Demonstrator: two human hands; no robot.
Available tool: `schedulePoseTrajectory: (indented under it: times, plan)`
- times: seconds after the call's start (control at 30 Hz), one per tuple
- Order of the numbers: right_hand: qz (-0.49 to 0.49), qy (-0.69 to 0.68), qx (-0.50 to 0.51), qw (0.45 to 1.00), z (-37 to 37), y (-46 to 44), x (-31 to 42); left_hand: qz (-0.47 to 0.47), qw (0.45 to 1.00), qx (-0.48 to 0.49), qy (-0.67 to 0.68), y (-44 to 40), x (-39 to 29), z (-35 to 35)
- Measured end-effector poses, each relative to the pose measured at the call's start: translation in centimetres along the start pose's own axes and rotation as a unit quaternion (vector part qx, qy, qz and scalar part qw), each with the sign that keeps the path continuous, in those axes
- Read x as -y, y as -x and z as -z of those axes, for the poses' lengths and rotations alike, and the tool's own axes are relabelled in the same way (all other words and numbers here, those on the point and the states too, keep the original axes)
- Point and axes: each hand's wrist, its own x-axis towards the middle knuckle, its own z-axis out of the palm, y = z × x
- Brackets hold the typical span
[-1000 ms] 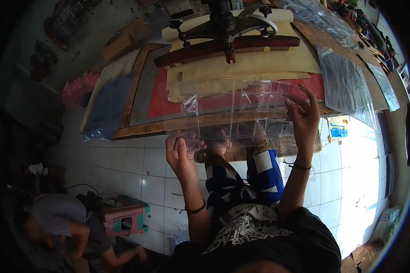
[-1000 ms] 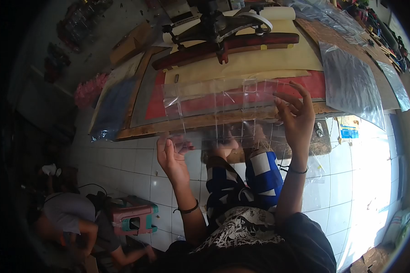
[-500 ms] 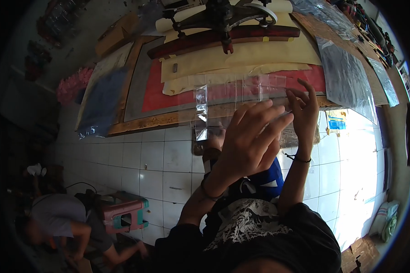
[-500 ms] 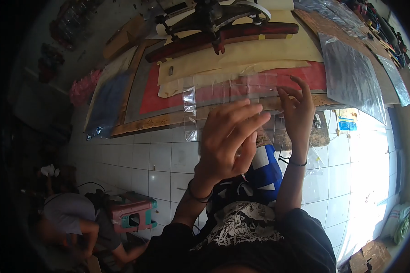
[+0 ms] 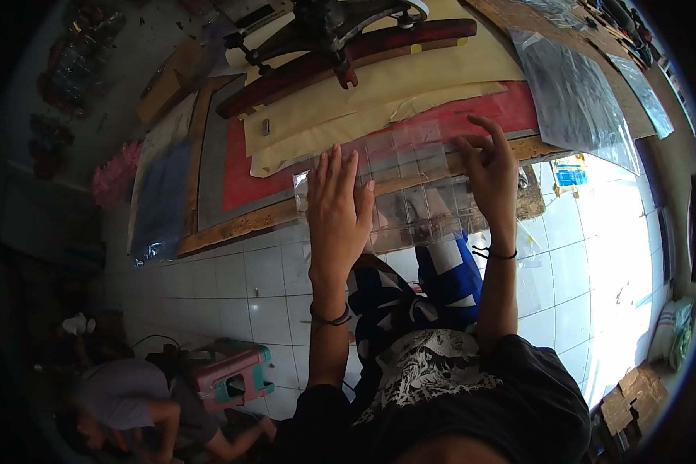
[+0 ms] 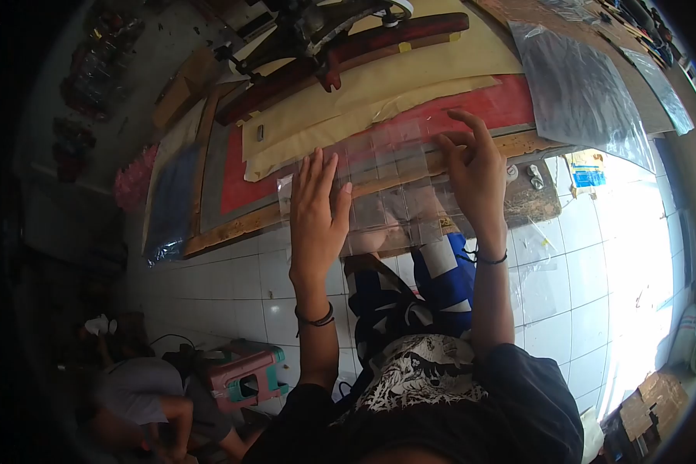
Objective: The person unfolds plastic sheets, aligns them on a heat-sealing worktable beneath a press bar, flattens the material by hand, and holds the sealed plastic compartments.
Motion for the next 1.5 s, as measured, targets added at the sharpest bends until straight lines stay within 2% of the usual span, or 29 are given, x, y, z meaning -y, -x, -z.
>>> schedulePoseTrajectory:
  times: [0.1,0.2,0.37,0.47,0.57,0.67,0.7,0.73,0.77,0.8,0.83,0.9,1.0,1.1,1.17,1.23,1.27,1.3,1.4,1.5]
  plan:
    - [-0.004,0.006,0.009,1.0,0.3,-0.2,0.2,0.007,1.0,-0.007,0.005,1.1,0.1,0.1]
    - [-0.003,0.002,0.01,1.0,0.5,-0.1,-0.1,0.051,0.995,0.024,-0.084,1.9,0.6,0.8]
    - [0.027,0.011,-0.001,1.0,0.2,-0.1,-0.2,0.043,0.989,-0.055,-0.127,2.7,1.5,-0.9]
    - [0.013,-0.044,0.014,0.999,0.4,-0.2,-0.9,0.023,0.986,-0.085,-0.141,2.7,2.1,-1.7]
    - [0.004,-0.089,0.092,0.992,2.1,-0.1,-0.1,0.031,0.989,-0.112,-0.087,2.6,1.6,-1.7]
    - [0.07,-0.018,0.167,0.983,3.8,0.1,0.0,0.047,0.991,-0.128,0.017,2.5,1.1,-0.2]
    - [0.094,0.012,0.185,0.978,4.0,0.1,0.1,0.039,0.994,-0.099,0.011,2.2,0.8,1.0]
    - [0.074,0.0,0.193,0.978,4.1,0.3,0.5,0.032,0.997,-0.068,0.005,1.9,0.6,2.8]
    - [0.056,-0.012,0.188,0.98,4.1,0.4,0.8,0.028,0.999,-0.037,-0.001,1.7,0.9,4.2]
    - [0.038,-0.025,0.184,0.982,3.9,0.3,1.2,-0.026,0.998,-0.05,-0.02,1.1,2.0,4.7]
    - [0.021,-0.039,0.18,0.983,3.7,0.3,1.6,-0.028,0.999,-0.035,-0.004,0.3,2.2,5.6]
    - [0.073,-0.01,0.166,0.983,3.7,-0.3,2.1,-0.032,0.999,-0.01,0.03,-1.3,1.9,7.4]
    - [0.152,0.009,0.091,0.984,3.3,-1.9,3.0,0.04,0.954,0.194,0.225,-3.2,2.4,8.2]
    - [0.193,0.034,-0.017,0.98,3.2,-3.4,3.2,0.004,0.953,0.032,0.302,-2.6,3.4,5.0]
    - [0.216,0.071,-0.104,0.968,3.2,-3.6,3.5,0.094,0.907,0.034,0.41,-1.9,3.7,3.9]
    - [0.158,0.05,-0.063,0.984,3.3,-2.5,2.9,0.158,0.85,-0.002,0.503,-1.5,3.6,3.0]
    - [0.125,0.027,-0.028,0.991,3.1,-1.6,2.4,0.117,0.871,-0.042,0.475,-1.5,3.9,2.3]
    - [0.092,0.004,0.01,0.996,3.0,-0.9,2.1,0.13,0.867,-0.042,0.479,-1.5,4.2,1.8]
    - [0.099,0.092,0.199,0.971,3.2,0.2,1.9,0.167,0.862,-0.053,0.475,-0.9,4.3,1.2]
    - [0.058,0.057,0.253,0.964,2.8,1.3,3.4,0.178,0.872,-0.085,0.448,0.0,3.4,0.5]
